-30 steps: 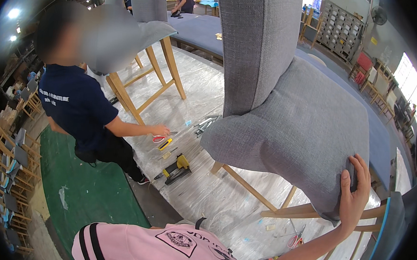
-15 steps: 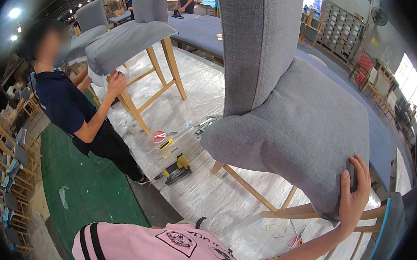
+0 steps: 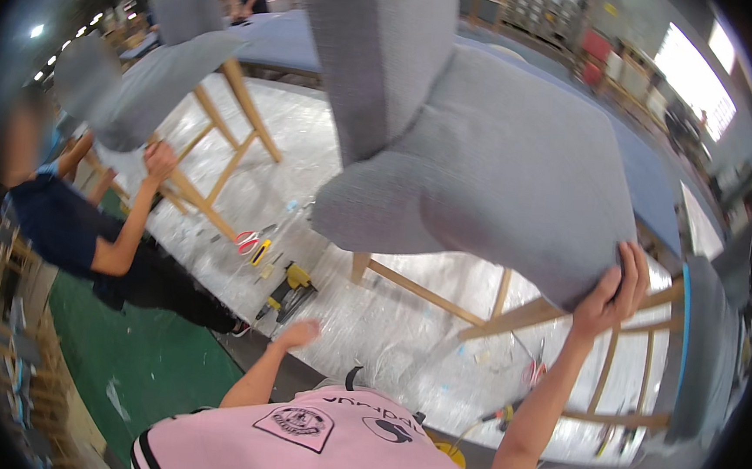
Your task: The person fits a gray fabric cover over a wooden chair, pulls and smooths the fabric, and uses a staple gun to secure it to the underside of the seat. The person also uses a small metal tool to tuck and adjust the fabric edges while working on the chair.
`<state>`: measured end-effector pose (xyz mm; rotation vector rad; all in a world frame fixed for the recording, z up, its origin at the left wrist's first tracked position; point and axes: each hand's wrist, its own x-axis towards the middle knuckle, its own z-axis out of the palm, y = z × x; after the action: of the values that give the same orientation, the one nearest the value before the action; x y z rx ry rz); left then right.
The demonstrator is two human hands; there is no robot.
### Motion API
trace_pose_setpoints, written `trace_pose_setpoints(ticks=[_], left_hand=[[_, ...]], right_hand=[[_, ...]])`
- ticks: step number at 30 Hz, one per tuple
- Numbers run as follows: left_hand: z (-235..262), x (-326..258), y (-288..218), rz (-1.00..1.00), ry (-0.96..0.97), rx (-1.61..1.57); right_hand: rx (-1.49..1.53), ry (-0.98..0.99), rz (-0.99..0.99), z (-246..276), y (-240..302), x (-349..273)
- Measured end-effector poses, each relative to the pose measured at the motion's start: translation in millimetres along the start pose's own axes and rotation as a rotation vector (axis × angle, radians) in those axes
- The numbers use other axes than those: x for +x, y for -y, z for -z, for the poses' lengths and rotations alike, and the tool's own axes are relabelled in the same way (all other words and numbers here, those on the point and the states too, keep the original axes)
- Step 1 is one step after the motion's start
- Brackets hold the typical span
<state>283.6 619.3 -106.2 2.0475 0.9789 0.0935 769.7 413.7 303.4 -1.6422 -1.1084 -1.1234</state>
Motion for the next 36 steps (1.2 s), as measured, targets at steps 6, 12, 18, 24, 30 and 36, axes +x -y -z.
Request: trace_pose_setpoints(ticks=[6, 12, 18, 24, 30, 36], left_hand=[[190.1, 99.2, -256.9, -0.246, -0.629, -0.838], [214.0, 65.1, -365.5, -0.766, -0.668, -0.779], [180.9, 50.4, -385.4, -0.702, -0.846, -0.315], [187.5, 51.6, -382.6, -0.591, -0.782, -0.278], [190.6, 38.0, -388.8, -0.547, -0.965, 0.021], [168.2, 31.2, -437.2, -0.804, -1.191, 0.205]], right_hand=[[0.045, -0.034, -0.113, -12.8, -28.8, 8.0], [0.169, -0.053, -0.302, 1.6, -6.0, -10.3], [0.281, -0.048, -0.584, 10.4, 3.4, -69.4], [0.337, -0.089, -0.681, -10.8, 15.8, -113.5], [0.787, 0.105, -1.033, -2.4, -27.4, -118.6], [0.924, 0.245, -0.992, -8.7, -47.1, -121.6]])
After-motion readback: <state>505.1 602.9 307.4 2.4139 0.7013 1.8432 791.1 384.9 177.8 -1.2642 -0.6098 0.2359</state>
